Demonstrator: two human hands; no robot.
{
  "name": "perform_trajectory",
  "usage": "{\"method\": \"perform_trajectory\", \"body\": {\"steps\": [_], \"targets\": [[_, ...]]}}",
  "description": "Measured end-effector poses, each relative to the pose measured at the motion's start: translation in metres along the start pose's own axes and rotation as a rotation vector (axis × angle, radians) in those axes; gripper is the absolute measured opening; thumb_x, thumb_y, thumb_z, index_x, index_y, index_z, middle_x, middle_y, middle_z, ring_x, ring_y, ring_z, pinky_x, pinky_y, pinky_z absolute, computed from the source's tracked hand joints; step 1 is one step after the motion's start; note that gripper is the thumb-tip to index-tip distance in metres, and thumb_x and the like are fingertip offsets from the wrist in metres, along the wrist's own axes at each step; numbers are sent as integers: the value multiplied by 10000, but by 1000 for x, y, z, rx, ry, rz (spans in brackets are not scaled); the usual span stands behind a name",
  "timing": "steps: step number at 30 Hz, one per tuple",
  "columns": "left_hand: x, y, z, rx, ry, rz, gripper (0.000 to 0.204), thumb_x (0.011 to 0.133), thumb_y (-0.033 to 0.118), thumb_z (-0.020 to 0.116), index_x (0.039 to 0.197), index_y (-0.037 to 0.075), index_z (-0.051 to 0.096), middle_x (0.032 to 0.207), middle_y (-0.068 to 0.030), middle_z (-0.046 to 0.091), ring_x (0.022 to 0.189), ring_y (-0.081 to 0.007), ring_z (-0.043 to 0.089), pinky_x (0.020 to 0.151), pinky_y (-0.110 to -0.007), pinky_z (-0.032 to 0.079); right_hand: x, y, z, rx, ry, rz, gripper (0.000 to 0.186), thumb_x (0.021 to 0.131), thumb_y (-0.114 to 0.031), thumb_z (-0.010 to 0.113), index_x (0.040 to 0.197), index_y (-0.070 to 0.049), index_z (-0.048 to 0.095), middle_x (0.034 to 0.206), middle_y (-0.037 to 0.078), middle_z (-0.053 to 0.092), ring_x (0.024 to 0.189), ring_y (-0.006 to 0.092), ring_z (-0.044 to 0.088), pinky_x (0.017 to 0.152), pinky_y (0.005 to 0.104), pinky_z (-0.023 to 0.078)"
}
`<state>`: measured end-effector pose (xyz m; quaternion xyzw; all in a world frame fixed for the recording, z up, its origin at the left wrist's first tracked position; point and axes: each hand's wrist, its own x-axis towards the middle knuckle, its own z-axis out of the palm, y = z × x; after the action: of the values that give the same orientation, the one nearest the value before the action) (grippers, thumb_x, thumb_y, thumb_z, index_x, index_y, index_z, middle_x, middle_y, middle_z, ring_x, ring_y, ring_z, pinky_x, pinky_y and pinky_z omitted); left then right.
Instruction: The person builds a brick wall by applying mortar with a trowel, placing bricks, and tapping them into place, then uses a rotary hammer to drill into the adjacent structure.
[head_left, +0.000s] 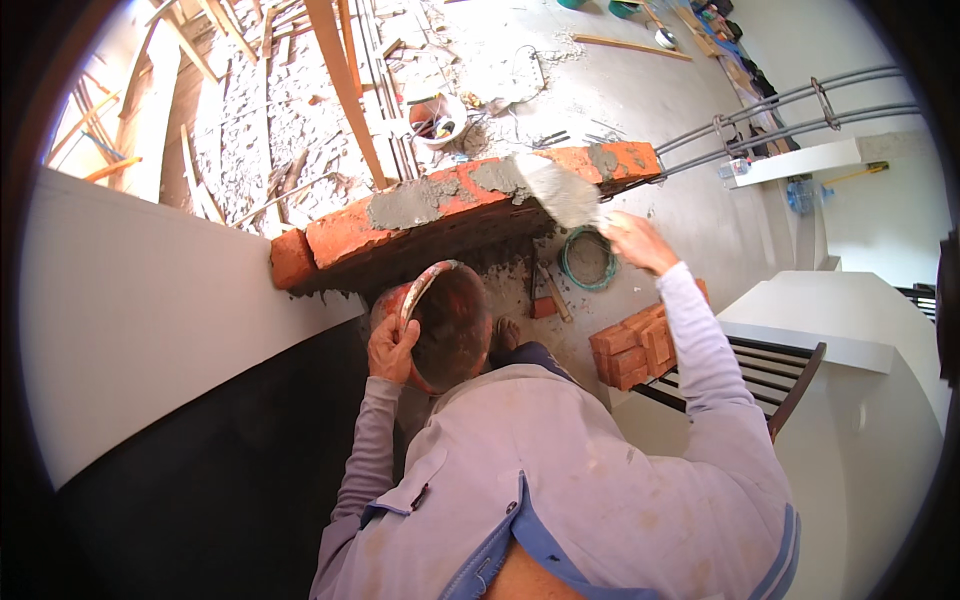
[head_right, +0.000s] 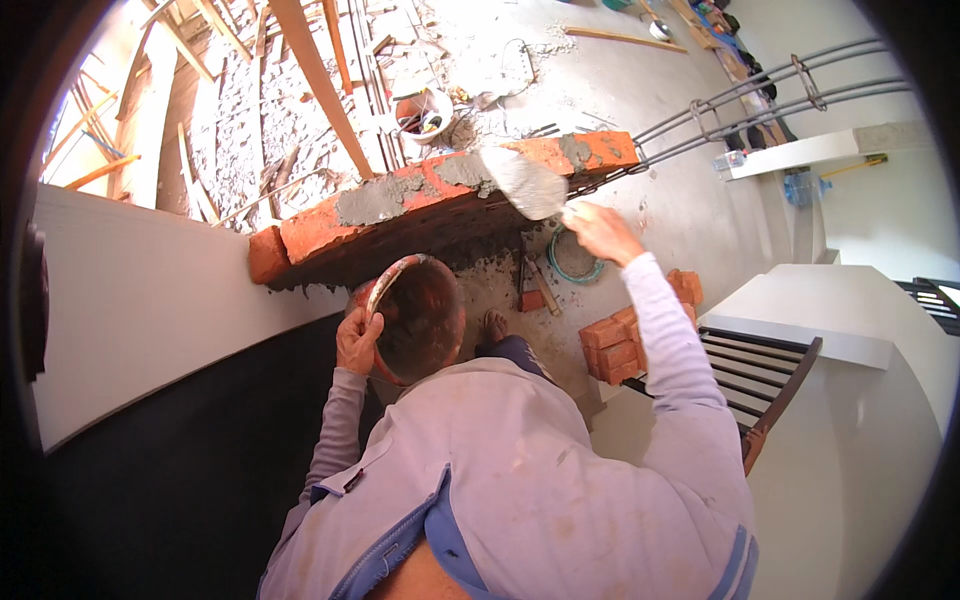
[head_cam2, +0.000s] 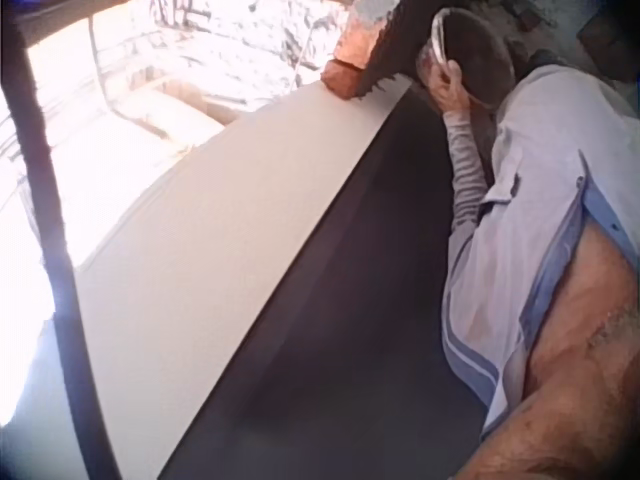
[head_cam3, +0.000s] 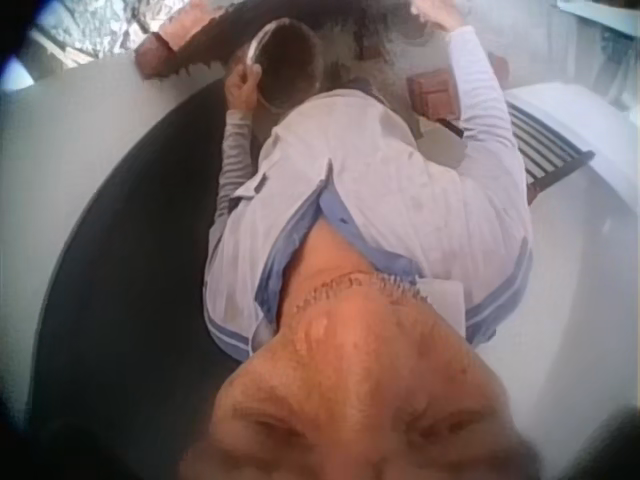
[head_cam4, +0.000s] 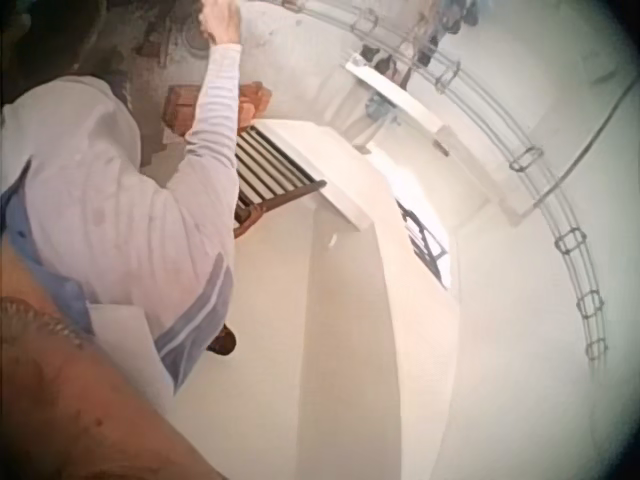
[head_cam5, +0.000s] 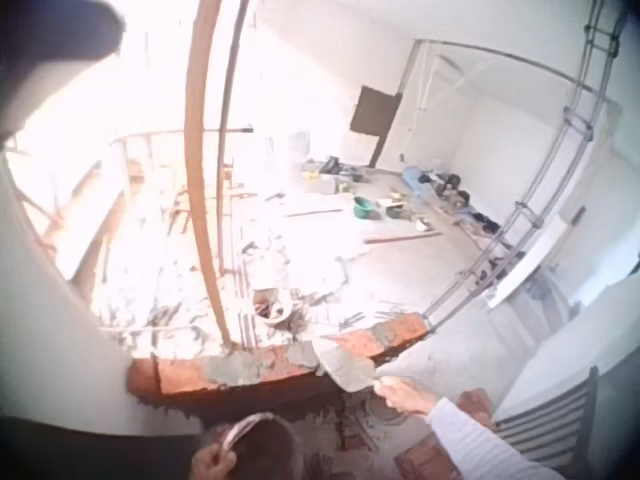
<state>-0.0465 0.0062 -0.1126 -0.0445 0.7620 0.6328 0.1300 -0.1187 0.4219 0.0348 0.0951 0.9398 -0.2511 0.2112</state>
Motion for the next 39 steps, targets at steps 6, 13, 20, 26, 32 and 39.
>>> {"method": "perform_trajectory", "body": {"steps": [6, 13, 20, 26, 32, 39], "targets": [[-8, 3, -14, 9, 58, 6, 383, 873, 238, 669, 656, 64, 405, 630, 26, 338, 596, -89, 315, 523, -281, 285, -33, 16, -35, -502, 351, -411, 246, 816, -219, 633, 1021, -84, 637, 885, 100, 646, 836, 283, 611, 716, 381, 486], [-12, -7, -27, -18, 134, 9, 391, 872, 216, 667, 641, 71, 387, 614, 32, 328, 587, -82, 310, 510, -279, 276, 0, -27, -73, -835, 304, -439, 209, 715, -153, 722, 881, -84, 615, 813, 79, 583, 818, 291, 599, 699, 416, 482], [-16, -6, -7, -62, 138, -44, 375, 883, 190, 654, 649, 77, 384, 628, 46, 317, 596, -71, 303, 515, -263, 267, 59, -78, -82, -945, 493, -609, 208, 796, -83, 571, 1000, -99, 607, 763, 74, 586, 748, 247, 618, 624, 382, 508], [-27, 3, 2, -88, 245, -146, 363, 895, 187, 643, 663, 80, 385, 640, 47, 325, 602, -66, 306, 528, -253, 266, 135, -48, -75, -870, 227, -832, 69, 791, -148, 583, 762, -85, 583, 731, 100, 554, 702, 283, 617, 608, 418, 500], [-45, 23, 21, 112, 475, -316, 375, 916, 196, 613, 666, 63, 367, 636, 40, 318, 603, -80, 307, 529, -266, 270, 122, -61, -167, -1031, 105, -709, 87, 773, -57, 595, 856, -75, 572, 788, 104, 530, 775, 298, 566, 603, 414, 457], [-65, 14, 38, 55, 618, -456, 389, 926, 218, 617, 671, 81, 358, 635, 44, 314, 601, -68, 298, 526, -262, 250, 146, -69, -111, -576, -97, -834, 384, 793, -8, 516, 1177, 4, 532, 901, 118, 532, 799, 294, 565, 650, 399, 487]]}}
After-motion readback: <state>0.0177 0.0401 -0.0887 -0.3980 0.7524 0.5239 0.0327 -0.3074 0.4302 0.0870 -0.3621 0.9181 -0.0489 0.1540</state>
